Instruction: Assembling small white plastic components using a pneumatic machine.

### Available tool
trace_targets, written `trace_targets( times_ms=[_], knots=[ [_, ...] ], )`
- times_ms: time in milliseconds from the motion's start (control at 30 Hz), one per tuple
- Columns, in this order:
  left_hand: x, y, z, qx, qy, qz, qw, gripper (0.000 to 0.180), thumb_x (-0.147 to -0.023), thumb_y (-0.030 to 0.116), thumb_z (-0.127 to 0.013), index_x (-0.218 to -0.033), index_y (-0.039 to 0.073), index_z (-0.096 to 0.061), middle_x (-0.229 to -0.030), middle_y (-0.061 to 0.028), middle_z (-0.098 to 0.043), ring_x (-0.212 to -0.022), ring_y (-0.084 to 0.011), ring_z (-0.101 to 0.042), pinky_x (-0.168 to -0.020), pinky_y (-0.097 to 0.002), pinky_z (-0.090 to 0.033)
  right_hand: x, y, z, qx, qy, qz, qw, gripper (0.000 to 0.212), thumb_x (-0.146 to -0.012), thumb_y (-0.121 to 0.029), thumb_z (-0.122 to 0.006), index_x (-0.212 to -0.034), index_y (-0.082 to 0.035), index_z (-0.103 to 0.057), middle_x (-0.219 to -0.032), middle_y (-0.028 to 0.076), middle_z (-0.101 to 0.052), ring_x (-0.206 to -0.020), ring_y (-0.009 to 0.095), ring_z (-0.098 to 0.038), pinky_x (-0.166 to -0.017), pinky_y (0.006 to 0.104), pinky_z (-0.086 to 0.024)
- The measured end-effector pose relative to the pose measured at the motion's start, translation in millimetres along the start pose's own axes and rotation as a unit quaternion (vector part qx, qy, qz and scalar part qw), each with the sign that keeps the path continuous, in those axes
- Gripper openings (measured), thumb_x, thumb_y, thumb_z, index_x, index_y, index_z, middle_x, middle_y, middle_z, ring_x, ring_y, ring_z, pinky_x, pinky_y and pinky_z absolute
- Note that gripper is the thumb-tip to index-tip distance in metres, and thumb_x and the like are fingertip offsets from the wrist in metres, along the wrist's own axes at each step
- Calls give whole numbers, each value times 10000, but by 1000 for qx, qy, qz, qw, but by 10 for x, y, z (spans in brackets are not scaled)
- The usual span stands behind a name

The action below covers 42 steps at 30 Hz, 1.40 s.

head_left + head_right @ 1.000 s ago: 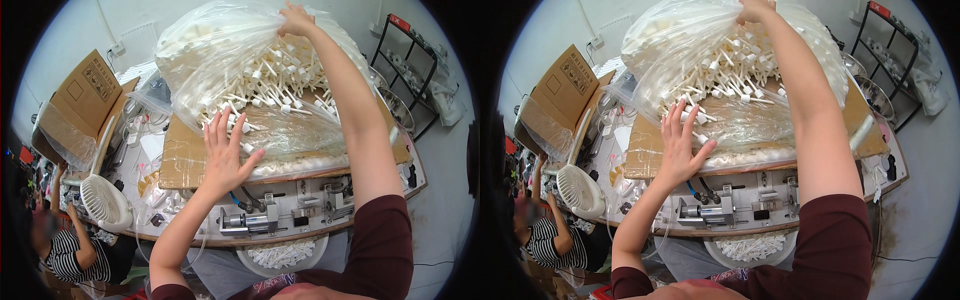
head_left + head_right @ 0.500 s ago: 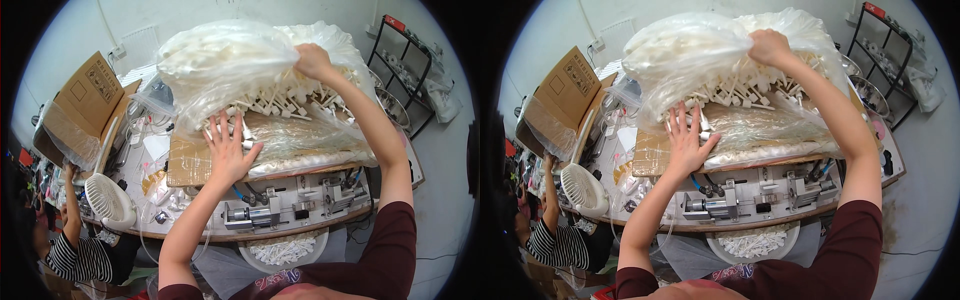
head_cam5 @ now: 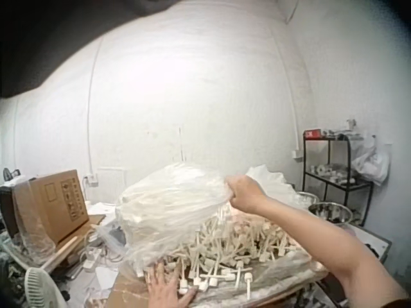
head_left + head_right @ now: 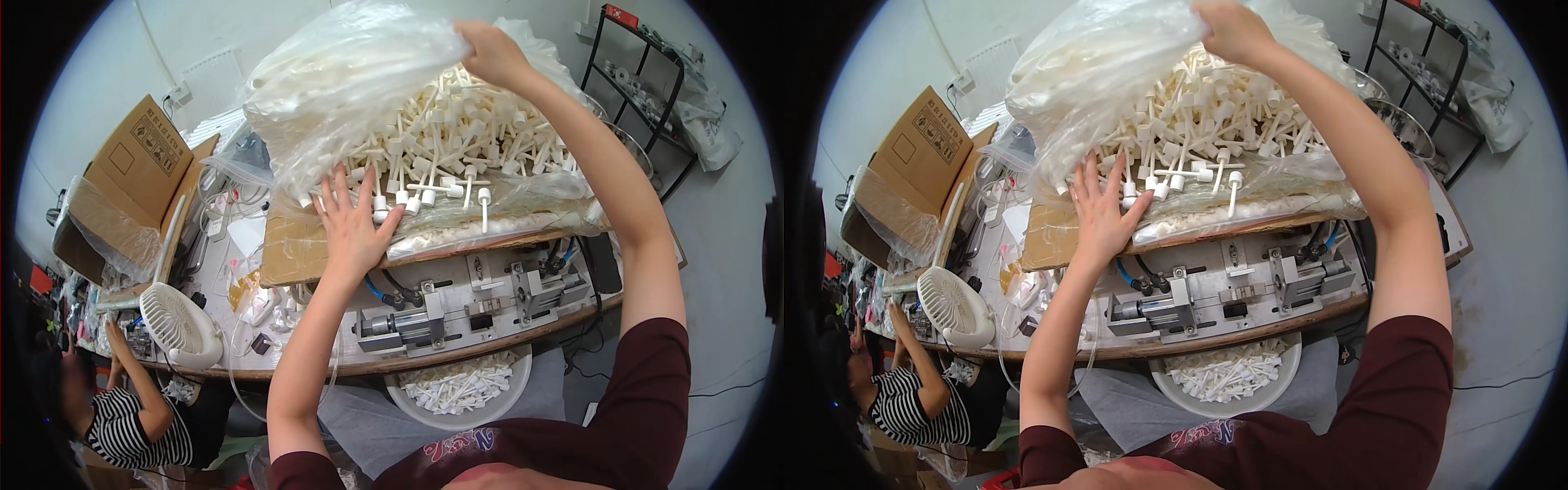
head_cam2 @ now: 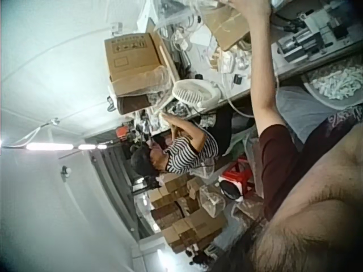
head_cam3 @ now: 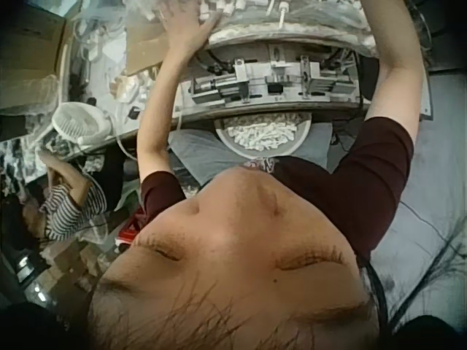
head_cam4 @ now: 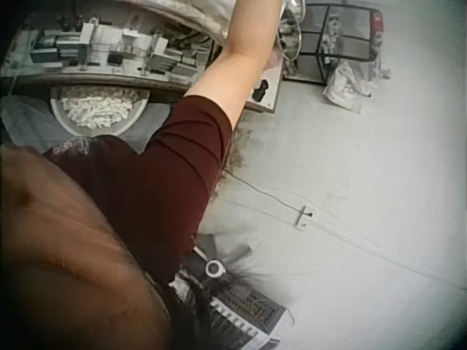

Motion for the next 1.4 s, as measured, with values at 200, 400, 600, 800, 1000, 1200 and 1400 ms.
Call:
trace_targets(
  times_ms=[200, 400, 600, 800, 1000, 1200, 1400],
  knots=[
    [78, 174, 118, -49, -1, -26, 998, 607, -897, 388, -693, -1422, 131, -530, -1565, -258, -280, -1454, -468, -214, -1178, -600, -154, 189, -219, 138, 128, 91, 9, 988, 483, -735, -32, -690, -1209, -84, -607, -1180, 157, -608, -1149, 347, -569, -944, 457, -484],
    [93, 474, 229, 65, -21, -113, 991, 520, -877, 231, -709, -1364, 110, -573, -1511, -221, -390, -1349, -432, -379, -1121, -506, -336, 1450, -1040, 246, -105, -177, 216, 955, 255, -804, -43, -652, -1052, -97, -676, -959, 54, -684, -1035, 240, -624, -871, 399, -462],
    [-77, 846, -152, 85, -20, -107, 990, 399, -902, 182, -690, -1293, 120, -645, -1240, -162, -620, -1152, -360, -564, -996, -435, -452, 2018, -795, 198, -165, -292, 73, 939, 135, -862, -160, -708, -973, -85, -691, -978, 89, -691, -903, 283, -664, -843, 405, -497],
    [-59, 1099, -76, 111, -32, -104, 988, 260, -881, 142, -702, -1135, 87, -707, -1129, -119, -650, -1034, -315, -619, -908, -413, -494, 2232, -389, 594, -219, -98, -78, 968, 123, -879, -120, -697, -967, -37, -677, -939, 95, -648, -788, 271, -654, -752, 361, -515],
    [-52, 1100, 89, 57, 18, -112, 992, 232, -884, 185, -714, -1084, 68, -729, -1184, -123, -668, -1068, -312, -633, -924, -404, -501, 2414, -488, 623, -185, -150, -125, 963, 126, -872, -106, -702, -969, -31, -672, -911, 89, -630, -738, 220, -638, -720, 349, -520],
    [-215, 1418, -79, 71, 22, -202, 977, 256, -853, 198, -734, -1074, 67, -739, -1065, -109, -708, -994, -307, -630, -898, -395, -503, 2537, -593, 822, -309, -173, -204, 913, 287, -814, -77, -768, -1086, -12, -700, -891, 55, -659, -762, 152, -645, -711, 282, -523],
    [-384, 1518, -303, -56, -10, -259, 964, 107, -808, 118, -700, -878, 82, -773, -893, -89, -681, -931, -296, -639, -837, -412, -524, 3072, -1404, 1166, -356, -169, -206, 896, 284, -742, -40, -821, -996, -27, -695, -989, 63, -657, -811, 144, -661, -692, 265, -533]
  ],
)
Point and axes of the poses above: each hand's wrist, its own x-axis away from the middle knuckle, its own z-axis out of the back of the hand, y = z × x, the point moved 7 cm from there along -x, towards the middle knuckle
